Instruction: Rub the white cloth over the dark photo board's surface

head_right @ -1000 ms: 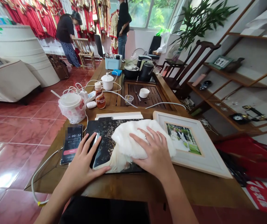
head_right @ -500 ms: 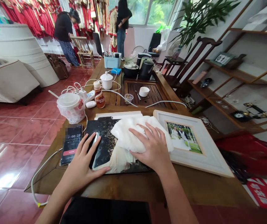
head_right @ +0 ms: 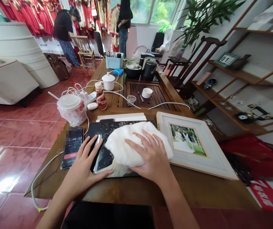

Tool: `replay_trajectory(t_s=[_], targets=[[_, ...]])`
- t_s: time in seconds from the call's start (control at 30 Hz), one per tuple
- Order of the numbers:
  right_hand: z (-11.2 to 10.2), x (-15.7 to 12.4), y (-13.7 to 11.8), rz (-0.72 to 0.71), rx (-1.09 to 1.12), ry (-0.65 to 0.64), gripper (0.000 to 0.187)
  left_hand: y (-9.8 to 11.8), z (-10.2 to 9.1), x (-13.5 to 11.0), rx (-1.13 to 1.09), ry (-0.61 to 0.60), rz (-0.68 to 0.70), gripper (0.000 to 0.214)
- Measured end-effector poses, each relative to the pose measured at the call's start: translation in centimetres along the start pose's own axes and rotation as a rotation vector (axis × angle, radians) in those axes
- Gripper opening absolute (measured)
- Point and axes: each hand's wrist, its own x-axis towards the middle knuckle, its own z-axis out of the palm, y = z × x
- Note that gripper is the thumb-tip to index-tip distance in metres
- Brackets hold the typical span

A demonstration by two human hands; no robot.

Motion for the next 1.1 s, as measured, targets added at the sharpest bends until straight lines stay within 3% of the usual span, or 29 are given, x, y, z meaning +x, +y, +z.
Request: replay_trajectory(t_s=[0.2, 0.5, 0.63, 0.83, 0.93, 1.1], targets=[[0.5, -0.3, 2.4, 0.165, -0.114, 0.112, 0.062, 0.0, -0.1, 0.0, -0.003, 0.011, -0.009, 0.09], [-0.2, -0.3, -2.2, -0.025, 0.065, 0.013, 0.066, 0.0, 0.1, 0.0, 0.03, -0.006, -0.001, 0.091], [-0.1, -0.4, -1.0, -0.034, 0.047, 0.006, 0.066, 0.0, 0.1, 0.0, 0.031, -0.001, 0.002, 0.091], [0.2, -0.4, 1.3, 0.128, -0.046, 0.06, 0.068, 0.0, 0.1, -0.1, 0.012, 0.008, 0.001, 0.09], [0.1, -0.4, 0.8, 0.141, -0.044, 0.071, 0.068, 0.0, 0.1, 0.0, 0.012, 0.013, -0.001, 0.09], [0.0, -0.6, -1.6, 0.045, 0.03, 0.032, 0.073, 0.1, 0.2, 0.0, 0.008, 0.007, -0.004, 0.089]])
